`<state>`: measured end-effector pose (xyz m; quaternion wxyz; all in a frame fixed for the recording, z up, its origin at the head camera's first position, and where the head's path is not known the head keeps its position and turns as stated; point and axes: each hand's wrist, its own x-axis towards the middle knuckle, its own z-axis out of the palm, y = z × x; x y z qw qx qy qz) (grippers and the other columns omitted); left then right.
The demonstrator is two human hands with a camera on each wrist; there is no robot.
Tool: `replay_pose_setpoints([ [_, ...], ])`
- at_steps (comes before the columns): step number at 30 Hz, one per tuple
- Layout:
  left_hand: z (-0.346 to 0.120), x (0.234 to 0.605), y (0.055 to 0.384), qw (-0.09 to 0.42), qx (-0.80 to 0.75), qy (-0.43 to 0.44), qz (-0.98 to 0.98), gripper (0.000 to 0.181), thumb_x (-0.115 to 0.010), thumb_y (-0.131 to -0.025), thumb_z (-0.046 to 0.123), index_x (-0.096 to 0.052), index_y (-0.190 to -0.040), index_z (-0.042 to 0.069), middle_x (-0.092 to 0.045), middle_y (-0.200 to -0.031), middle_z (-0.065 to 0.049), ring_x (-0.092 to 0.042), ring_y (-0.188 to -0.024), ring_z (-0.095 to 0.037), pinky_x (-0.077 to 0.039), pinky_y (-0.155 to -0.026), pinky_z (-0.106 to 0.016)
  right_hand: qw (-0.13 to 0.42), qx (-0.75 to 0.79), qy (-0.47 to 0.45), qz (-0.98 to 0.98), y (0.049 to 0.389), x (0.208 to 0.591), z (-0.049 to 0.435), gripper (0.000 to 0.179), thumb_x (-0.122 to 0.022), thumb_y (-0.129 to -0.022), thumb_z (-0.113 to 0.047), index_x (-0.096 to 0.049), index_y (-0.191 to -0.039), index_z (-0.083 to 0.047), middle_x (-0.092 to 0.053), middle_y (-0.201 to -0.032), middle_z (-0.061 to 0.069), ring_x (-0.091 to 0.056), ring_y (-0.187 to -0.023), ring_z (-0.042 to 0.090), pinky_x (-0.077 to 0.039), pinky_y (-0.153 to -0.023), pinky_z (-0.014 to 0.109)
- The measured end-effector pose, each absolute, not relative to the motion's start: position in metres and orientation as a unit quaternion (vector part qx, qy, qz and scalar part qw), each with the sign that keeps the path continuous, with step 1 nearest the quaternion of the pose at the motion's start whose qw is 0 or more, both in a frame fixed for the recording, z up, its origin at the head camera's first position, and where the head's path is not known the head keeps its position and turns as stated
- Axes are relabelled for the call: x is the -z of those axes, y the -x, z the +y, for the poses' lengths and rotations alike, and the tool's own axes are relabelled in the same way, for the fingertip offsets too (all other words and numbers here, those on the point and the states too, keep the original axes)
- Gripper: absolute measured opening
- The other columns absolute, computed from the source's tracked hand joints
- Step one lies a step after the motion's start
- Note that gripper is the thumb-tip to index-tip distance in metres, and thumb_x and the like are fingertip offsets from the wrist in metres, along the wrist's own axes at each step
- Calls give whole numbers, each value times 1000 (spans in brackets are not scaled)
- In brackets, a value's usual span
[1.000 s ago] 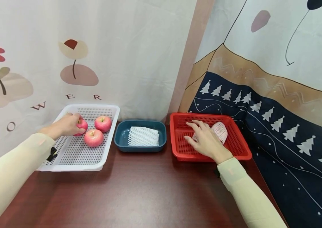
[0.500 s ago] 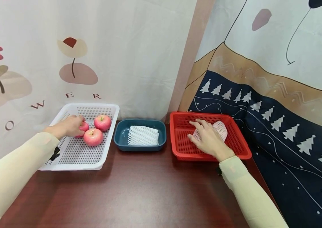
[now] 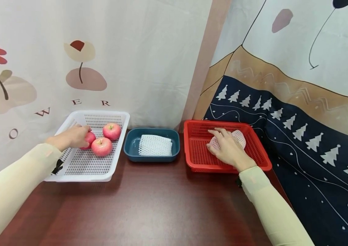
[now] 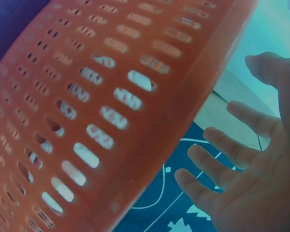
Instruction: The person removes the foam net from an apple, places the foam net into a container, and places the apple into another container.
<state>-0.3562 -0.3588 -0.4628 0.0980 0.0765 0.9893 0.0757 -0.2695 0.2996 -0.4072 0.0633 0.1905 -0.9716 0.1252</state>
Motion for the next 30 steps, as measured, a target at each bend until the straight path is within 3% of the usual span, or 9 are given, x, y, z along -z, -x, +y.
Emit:
replay_pose_setpoints([
  [5,-331,418,315,98,-86,-72,989,79,-81,-100,16,-45,-161,-21,-51,-152,-54,-61,-138,-64,-54,-120,-78,55,-117,-186,-974,272,403,302,68,-77,-110,-29,-54,-172,-13,-51,-177,25,-50,-162,52,-43,-132,79],
  [10,-322,399,298,89,-81,-80,990,74,-70,-108,19,-43,-164,-20,-45,-159,-55,-54,-148,-69,-47,-125,-82,45,-112,-181,-976,275,398,305,67,-75,-111,-29,-54,-172,-14,-50,-177,26,-50,-162,54,-40,-133,81],
  [20,-316,383,278,58,-94,-100,989,71,-64,-107,22,-46,-164,-17,-49,-159,-51,-56,-146,-67,-47,-125,-82,17,-97,-172,-980,280,393,315,67,-76,-111,-32,-55,-172,-14,-48,-178,27,-48,-161,59,-38,-132,84],
  [30,-306,378,248,17,-93,-137,986,67,-74,-109,25,-54,-161,-12,-57,-154,-47,-63,-140,-64,-50,-122,-80,-36,-75,-177,-981,289,387,327,76,-84,-105,-27,-53,-173,-16,-46,-178,28,-45,-161,59,-41,-125,90],
])
